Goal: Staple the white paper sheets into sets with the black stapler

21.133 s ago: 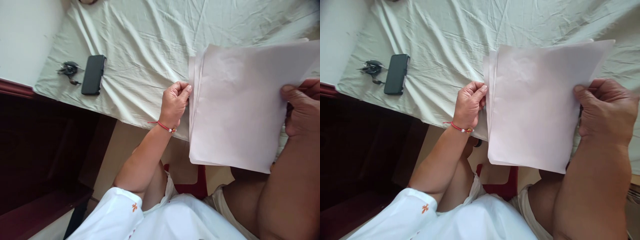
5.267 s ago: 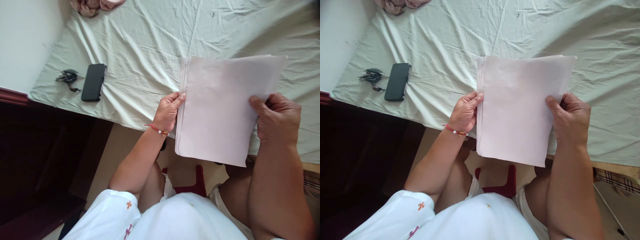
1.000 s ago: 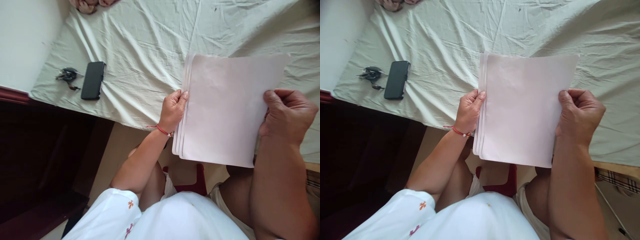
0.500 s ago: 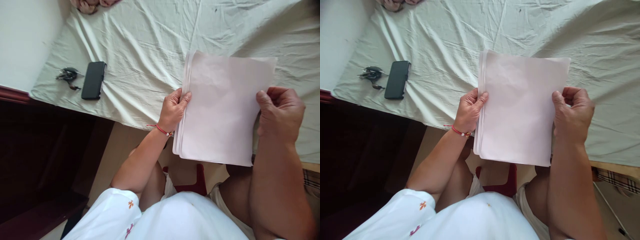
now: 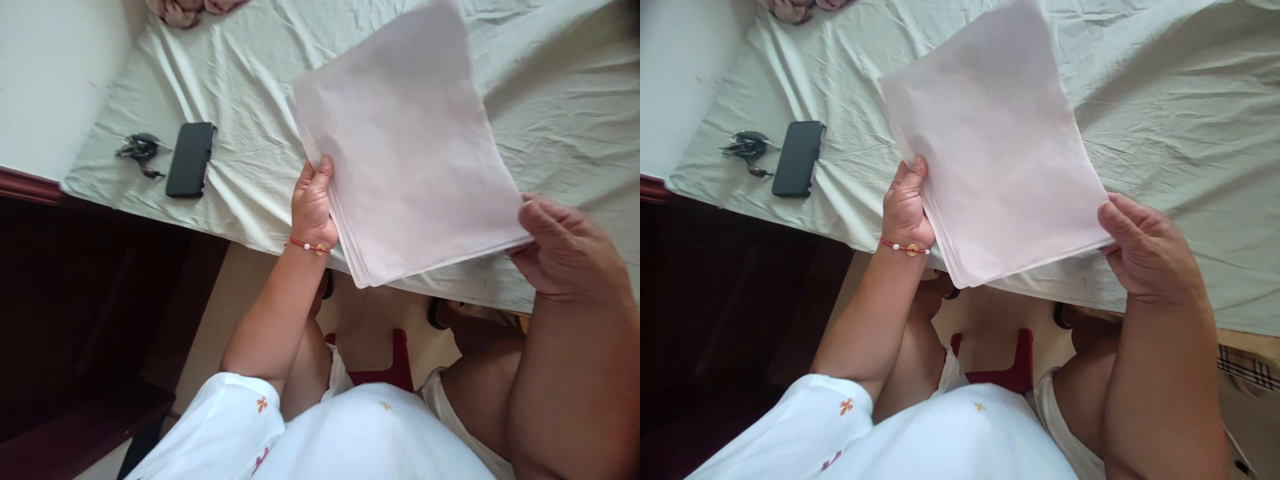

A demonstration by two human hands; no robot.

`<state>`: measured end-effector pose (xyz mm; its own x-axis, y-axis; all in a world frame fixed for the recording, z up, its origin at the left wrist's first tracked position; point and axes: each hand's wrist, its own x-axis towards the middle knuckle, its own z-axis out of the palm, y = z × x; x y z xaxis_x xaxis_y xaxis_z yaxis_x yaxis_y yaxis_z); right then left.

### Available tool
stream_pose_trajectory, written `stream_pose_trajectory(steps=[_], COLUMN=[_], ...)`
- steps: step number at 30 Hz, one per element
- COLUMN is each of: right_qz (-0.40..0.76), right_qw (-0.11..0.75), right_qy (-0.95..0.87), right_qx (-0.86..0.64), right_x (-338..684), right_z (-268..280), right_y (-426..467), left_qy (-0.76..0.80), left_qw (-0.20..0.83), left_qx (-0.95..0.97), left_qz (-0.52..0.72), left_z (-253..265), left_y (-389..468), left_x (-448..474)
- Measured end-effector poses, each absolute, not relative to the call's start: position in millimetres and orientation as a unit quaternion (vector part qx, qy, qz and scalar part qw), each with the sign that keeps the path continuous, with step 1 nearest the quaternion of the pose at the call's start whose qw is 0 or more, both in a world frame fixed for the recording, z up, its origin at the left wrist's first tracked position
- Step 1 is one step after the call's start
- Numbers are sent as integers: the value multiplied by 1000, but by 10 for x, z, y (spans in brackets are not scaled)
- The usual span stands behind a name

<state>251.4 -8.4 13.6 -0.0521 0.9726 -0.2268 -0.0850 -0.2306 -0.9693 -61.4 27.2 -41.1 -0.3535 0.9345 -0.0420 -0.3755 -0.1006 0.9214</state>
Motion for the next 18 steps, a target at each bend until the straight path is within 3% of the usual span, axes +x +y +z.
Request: stream_pose_trajectory(steps=[5,11,18], right_qz=[628,584,359], right_qw=[511,523,683], right_qy=[-407,-399,-427], right_qx=[-423,-476,-472], right_x=[2274,1928,2245], right_z=[63,-89,17], right_y=[-89,-178,-53], left_qy=[487,473,482], left_qw=[479,497,483], left_qx=[316,296,365], left_qz=[658,665,634], left_z=[-632,-591,-319], left_y=[400,374,314], left_x=[-802,-632,-727])
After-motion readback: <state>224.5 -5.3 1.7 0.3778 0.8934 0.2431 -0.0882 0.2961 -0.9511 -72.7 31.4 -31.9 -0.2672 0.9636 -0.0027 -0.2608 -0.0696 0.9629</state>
